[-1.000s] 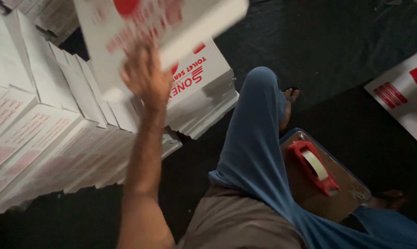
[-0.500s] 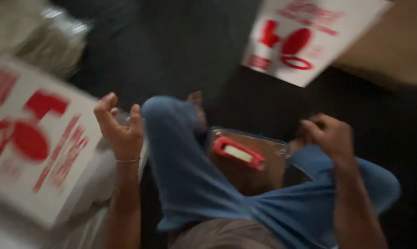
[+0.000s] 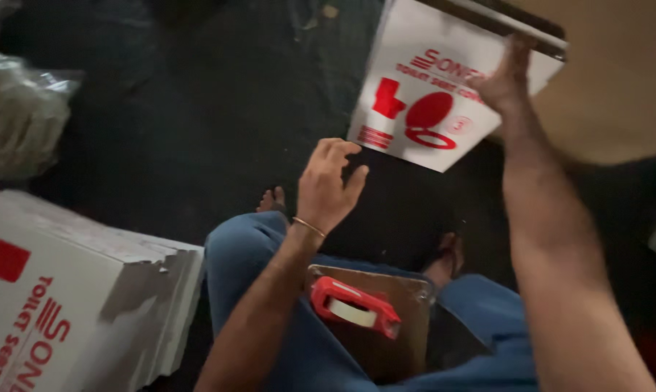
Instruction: The person removes blue toilet seat covers from plastic bags and places them into white cardboard boxes. They then fold the box flaps and seal them with tape using a handheld dispenser.
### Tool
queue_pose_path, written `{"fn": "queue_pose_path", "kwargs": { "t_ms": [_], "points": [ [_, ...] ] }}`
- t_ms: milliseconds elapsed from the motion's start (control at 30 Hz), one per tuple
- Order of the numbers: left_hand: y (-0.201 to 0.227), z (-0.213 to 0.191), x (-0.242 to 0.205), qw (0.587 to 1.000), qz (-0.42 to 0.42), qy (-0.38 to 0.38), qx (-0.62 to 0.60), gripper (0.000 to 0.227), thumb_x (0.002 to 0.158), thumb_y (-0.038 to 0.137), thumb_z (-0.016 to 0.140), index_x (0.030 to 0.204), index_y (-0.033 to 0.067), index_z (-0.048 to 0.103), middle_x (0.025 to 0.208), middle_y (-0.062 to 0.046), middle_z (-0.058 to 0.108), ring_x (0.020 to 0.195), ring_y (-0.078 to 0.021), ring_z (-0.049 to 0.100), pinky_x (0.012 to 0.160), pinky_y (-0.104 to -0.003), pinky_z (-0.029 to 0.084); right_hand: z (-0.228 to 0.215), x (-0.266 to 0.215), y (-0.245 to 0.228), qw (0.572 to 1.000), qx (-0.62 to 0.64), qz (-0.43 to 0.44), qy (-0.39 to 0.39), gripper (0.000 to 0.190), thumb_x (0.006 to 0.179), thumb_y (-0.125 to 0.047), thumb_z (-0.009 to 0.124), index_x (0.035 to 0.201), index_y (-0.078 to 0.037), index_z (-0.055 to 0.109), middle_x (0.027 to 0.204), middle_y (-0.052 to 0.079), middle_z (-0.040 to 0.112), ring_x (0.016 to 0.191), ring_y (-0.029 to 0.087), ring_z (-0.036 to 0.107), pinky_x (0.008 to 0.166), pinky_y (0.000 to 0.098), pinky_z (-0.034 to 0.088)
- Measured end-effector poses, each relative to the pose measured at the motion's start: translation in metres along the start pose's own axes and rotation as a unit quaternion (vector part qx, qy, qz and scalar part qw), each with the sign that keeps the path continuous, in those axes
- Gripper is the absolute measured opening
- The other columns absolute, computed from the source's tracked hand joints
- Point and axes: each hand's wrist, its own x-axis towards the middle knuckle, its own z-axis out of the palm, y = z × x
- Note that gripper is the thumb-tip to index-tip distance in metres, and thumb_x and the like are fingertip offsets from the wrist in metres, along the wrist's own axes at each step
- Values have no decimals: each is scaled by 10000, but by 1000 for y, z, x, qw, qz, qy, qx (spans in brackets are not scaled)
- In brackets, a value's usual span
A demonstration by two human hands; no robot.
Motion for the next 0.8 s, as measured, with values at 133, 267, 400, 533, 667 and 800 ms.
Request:
{"fn": "queue_pose_path", "kwargs": {
  "t_ms": [133, 267, 400, 533, 667, 800],
  "points": [
    [-9, 4, 2, 999, -36, 7, -1, 294, 866, 154, 769, 1131, 82, 663, 1174, -96, 645, 930, -242, 711, 800, -359, 601, -2, 15, 14, 996, -74, 42, -20, 1043, 758, -410, 971, 1523, -5, 390, 1503, 300, 412, 1372, 440, 419, 1060, 586, 344],
    [-23, 5, -4, 999, -36, -7, 22, 303, 893, 177, 766, 1155, 73, 655, 1173, -104, 651, 971, -261, 696, 853, -369, 589, -17, -40, -18, 984, -113, 72, -121, 211, 944, -202, 772, 1134, -282, 819, 1099, 96, 787, 1041, 293, 663, 1073, 533, 390],
    [-35, 19, -17, 998, -36, 3, 54, 417, 912, 237, 764, 1241, 31, 611, 1236, -143, 627, 1120, -313, 638, 963, -415, 536, -39, -153, -81, 992, -121, -8, 32, 160, 995, -253, 684, 917, -133, 753, 926, 93, 720, 875, 324, 689, 859, 502, 481],
    [-44, 32, -33, 995, -69, 54, 50, 675, 917, 341, 779, 1372, -56, 476, 1331, -243, 531, 1240, -408, 538, 1027, -475, 456, -87, -223, -144, 995, -85, -42, 17, 113, 884, -120, 647, 856, -160, 749, 842, 53, 665, 834, 283, 664, 706, 436, 520],
    [-47, 45, -55, 983, -164, 76, -27, 693, 933, 381, 738, 1407, -16, 425, 1362, -247, 530, 1300, -376, 543, 1093, -465, 451, -129, -261, -193, 997, -22, -74, -10, 66, 842, -141, 682, 810, -159, 737, 782, 24, 653, 794, 264, 652, 680, 444, 500],
    [-53, 64, -78, 962, -204, 105, -150, 602, 935, 290, 639, 1405, 35, 363, 1433, -242, 513, 1319, -320, 554, 1112, -435, 453, -131, -291, -200, 991, -36, -122, 33, 220, 891, -283, 742, 739, -139, 675, 705, 46, 606, 693, 266, 606, 710, 465, 495]
  ]
}}
